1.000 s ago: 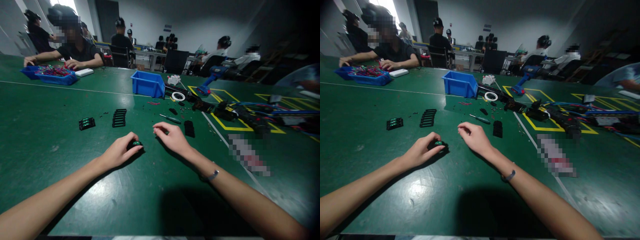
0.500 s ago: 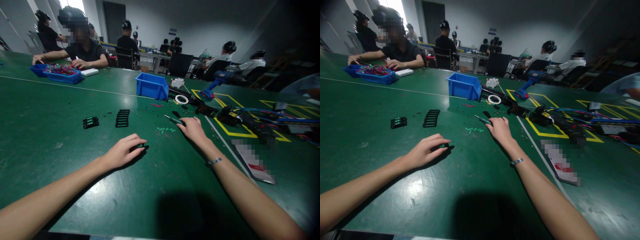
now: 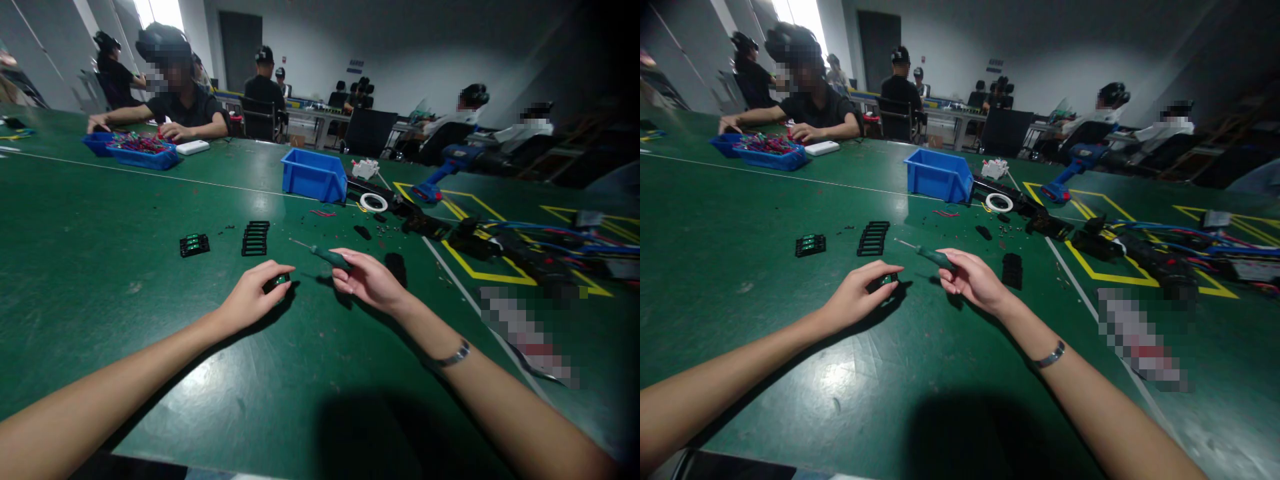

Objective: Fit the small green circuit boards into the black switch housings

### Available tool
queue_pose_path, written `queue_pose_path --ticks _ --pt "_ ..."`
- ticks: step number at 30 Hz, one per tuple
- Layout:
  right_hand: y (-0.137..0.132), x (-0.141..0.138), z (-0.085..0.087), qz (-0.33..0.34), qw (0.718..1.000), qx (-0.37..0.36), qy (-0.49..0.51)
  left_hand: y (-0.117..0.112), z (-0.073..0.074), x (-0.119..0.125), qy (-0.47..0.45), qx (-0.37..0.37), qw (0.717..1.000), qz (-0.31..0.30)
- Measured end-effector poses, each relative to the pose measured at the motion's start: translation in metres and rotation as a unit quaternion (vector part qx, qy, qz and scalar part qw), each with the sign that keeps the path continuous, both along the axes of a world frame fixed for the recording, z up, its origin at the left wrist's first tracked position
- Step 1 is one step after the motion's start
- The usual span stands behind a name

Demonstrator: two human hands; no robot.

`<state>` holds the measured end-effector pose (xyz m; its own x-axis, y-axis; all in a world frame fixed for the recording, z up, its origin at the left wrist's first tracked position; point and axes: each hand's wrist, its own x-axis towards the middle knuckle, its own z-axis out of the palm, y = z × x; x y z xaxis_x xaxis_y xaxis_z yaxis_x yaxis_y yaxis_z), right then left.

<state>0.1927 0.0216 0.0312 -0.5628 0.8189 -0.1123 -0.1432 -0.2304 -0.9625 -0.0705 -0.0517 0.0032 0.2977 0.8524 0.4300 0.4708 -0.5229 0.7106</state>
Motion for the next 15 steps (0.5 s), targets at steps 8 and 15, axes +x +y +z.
queue_pose_path --ticks 8,15 --pt "-0.006 -0.004 -0.030 -0.022 0.999 0.025 -0.032 0.002 -0.002 -0.001 -0.022 -0.028 0.999 0.012" --pt "-0.013 -0.007 -0.038 -0.049 0.987 0.114 -0.099 0.002 0.002 -0.001 -0.020 -0.044 0.999 -0.019"
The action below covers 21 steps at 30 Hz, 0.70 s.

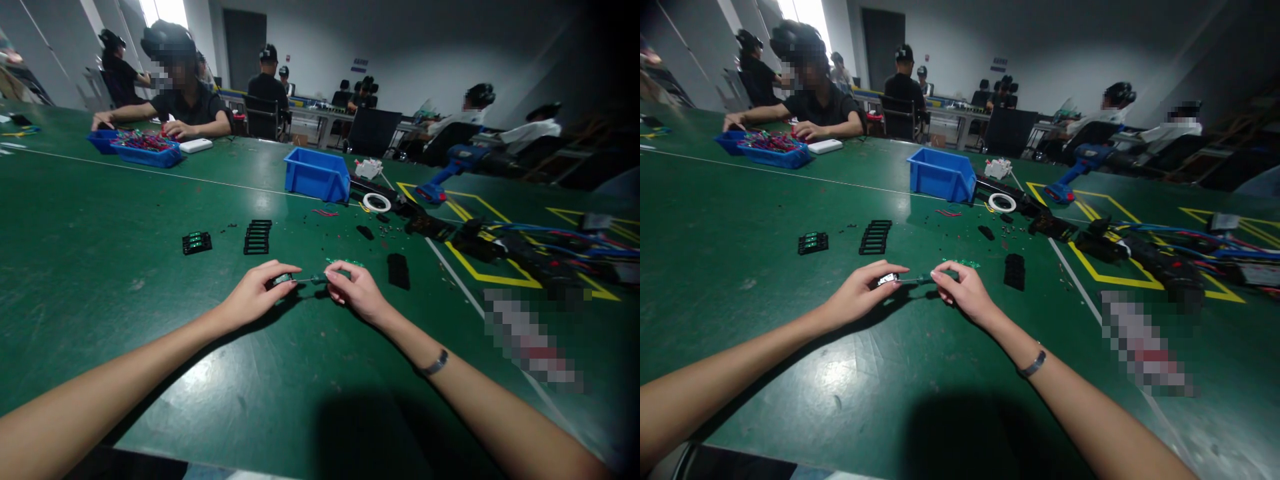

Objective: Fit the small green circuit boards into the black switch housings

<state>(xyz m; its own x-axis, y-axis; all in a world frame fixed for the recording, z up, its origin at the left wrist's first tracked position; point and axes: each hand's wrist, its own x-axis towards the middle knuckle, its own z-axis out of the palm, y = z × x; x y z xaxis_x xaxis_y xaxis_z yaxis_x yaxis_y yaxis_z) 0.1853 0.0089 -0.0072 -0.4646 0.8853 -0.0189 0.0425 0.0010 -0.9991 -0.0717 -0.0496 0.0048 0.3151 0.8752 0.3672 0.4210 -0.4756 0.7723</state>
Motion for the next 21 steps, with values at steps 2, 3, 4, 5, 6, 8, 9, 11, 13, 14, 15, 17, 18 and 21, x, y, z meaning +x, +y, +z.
queue_pose_path --ticks 2,3,4,5,6,8,9,11,13,14,15,17,18,21 --pt "-0.0010 -0.0008 0.0009 -0.008 0.999 0.025 -0.022 -0.0004 0.0003 0.0003 -0.007 -0.007 1.000 -0.005" --pt "-0.0012 -0.0012 0.0015 -0.011 0.999 0.031 -0.027 -0.0008 0.0003 0.0005 -0.012 -0.011 1.000 -0.008" --pt "-0.0012 -0.0015 0.0020 -0.013 0.999 0.034 -0.029 -0.0012 0.0001 0.0007 -0.018 -0.016 1.000 -0.011" --pt "-0.0012 -0.0018 0.0024 -0.014 0.999 0.037 -0.031 -0.0016 -0.0002 0.0010 -0.023 -0.022 0.999 -0.015" --pt "-0.0012 -0.0020 0.0027 -0.015 0.999 0.040 -0.033 -0.0021 -0.0005 0.0012 -0.027 -0.028 0.999 -0.017" --pt "-0.0011 -0.0023 0.0031 -0.016 0.998 0.044 -0.037 -0.0028 -0.0013 0.0014 -0.027 -0.041 0.999 -0.021" --pt "-0.0010 -0.0022 0.0032 -0.015 0.998 0.046 -0.039 -0.0030 -0.0016 0.0015 -0.026 -0.046 0.998 -0.022" --pt "-0.0010 -0.0019 0.0033 -0.010 0.998 0.046 -0.038 -0.0030 -0.0019 0.0012 -0.026 -0.049 0.998 -0.021" --pt "-0.0013 -0.0015 0.0035 0.002 0.998 0.051 -0.043 -0.0024 -0.0018 0.0005 -0.031 -0.047 0.998 -0.020" --pt "-0.0017 -0.0013 0.0038 0.012 0.997 0.058 -0.053 -0.0021 -0.0015 0.0001 -0.035 -0.046 0.998 -0.017" --pt "-0.0024 -0.0011 0.0041 0.024 0.995 0.069 -0.067 -0.0019 -0.0011 -0.0003 -0.037 -0.047 0.998 -0.015" --pt "-0.0043 -0.0009 0.0051 0.045 0.988 0.104 -0.103 -0.0018 -0.0001 -0.0011 -0.040 -0.056 0.998 -0.010" --pt "-0.0054 -0.0008 0.0057 0.051 0.983 0.127 -0.119 -0.0020 0.0005 -0.0013 -0.040 -0.061 0.997 -0.007" --pt "-0.0084 -0.0003 0.0082 0.058 0.969 0.188 -0.151 -0.0029 0.0020 -0.0009 -0.039 -0.069 0.997 -0.007"
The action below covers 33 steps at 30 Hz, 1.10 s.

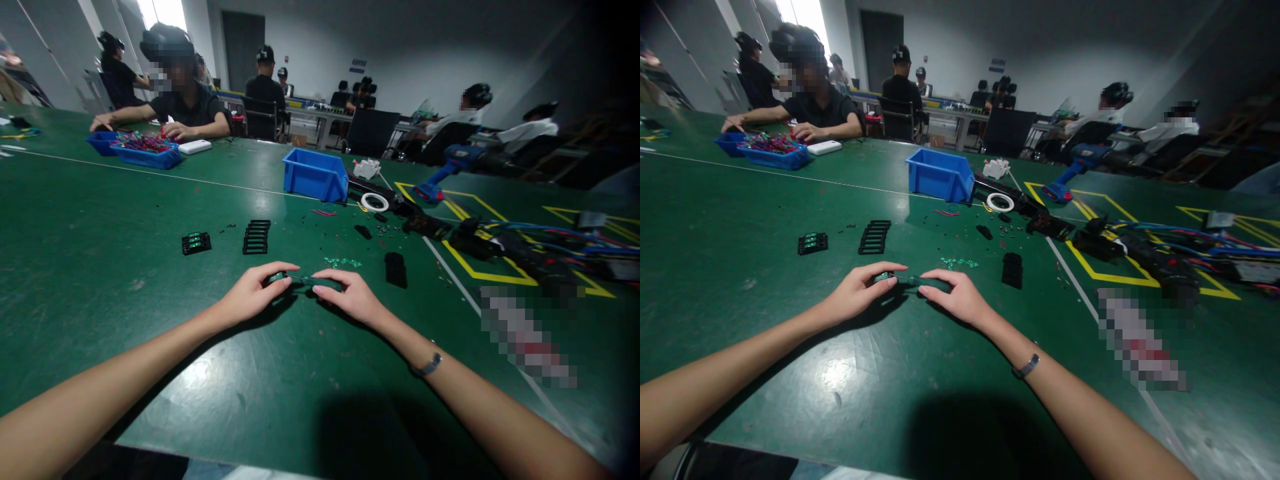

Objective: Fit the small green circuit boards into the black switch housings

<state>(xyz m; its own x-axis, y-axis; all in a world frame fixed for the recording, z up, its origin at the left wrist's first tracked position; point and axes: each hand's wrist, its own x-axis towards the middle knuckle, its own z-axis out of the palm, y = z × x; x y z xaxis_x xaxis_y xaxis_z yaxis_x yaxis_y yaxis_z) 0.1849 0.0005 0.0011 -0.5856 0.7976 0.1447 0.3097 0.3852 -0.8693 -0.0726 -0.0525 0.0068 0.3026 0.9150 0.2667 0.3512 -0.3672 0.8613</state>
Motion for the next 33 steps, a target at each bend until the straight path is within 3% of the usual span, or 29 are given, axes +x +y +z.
queue_pose_path --ticks 7,18,33 --pt "-0.001 0.001 0.003 0.010 1.000 0.021 -0.021 0.000 0.000 0.002 0.018 0.015 0.999 -0.041" --pt "-0.011 -0.010 0.007 0.026 0.995 0.078 -0.055 0.000 0.000 0.001 0.017 -0.022 0.998 -0.055" --pt "-0.016 -0.012 0.010 0.044 0.997 0.018 -0.057 0.000 -0.002 0.001 -0.012 -0.052 0.998 -0.030"
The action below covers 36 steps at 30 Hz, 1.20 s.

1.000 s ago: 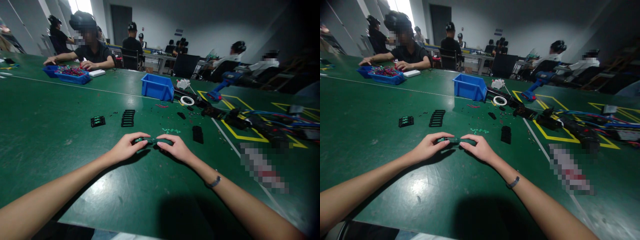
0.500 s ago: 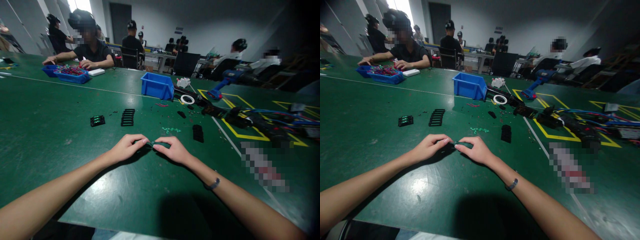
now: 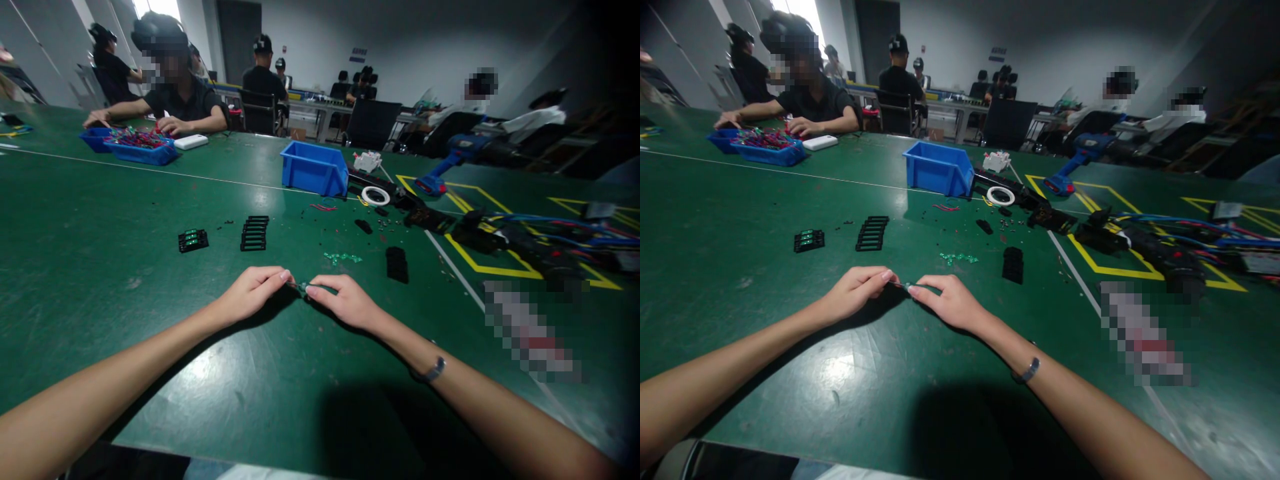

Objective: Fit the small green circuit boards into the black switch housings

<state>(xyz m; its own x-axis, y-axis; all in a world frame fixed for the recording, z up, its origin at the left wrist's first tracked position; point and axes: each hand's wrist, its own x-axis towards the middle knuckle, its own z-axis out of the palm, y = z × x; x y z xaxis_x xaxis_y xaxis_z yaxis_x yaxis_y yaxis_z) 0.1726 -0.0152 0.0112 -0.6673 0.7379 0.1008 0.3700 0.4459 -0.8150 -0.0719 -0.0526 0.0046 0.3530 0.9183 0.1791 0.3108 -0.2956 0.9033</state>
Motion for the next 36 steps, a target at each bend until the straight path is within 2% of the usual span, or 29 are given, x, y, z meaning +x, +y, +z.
queue_pose_path --ticks 12,20,25,30,36 --pt "-0.003 -0.001 0.001 0.000 0.999 -0.038 0.033 0.001 -0.009 0.003 -0.096 -0.082 0.992 0.001" --pt "-0.005 -0.004 0.000 -0.018 0.997 -0.056 0.049 -0.001 -0.005 0.011 -0.171 -0.146 0.974 0.018" --pt "0.001 -0.001 -0.007 -0.058 0.990 -0.094 0.085 0.006 -0.007 0.007 -0.241 -0.174 0.955 0.009" --pt "0.005 0.000 -0.012 -0.091 0.981 -0.095 0.144 0.009 -0.008 0.005 -0.249 -0.184 0.951 -0.008" --pt "0.007 -0.004 -0.019 -0.194 0.958 -0.070 0.197 0.009 -0.009 0.005 -0.269 -0.194 0.943 -0.031"
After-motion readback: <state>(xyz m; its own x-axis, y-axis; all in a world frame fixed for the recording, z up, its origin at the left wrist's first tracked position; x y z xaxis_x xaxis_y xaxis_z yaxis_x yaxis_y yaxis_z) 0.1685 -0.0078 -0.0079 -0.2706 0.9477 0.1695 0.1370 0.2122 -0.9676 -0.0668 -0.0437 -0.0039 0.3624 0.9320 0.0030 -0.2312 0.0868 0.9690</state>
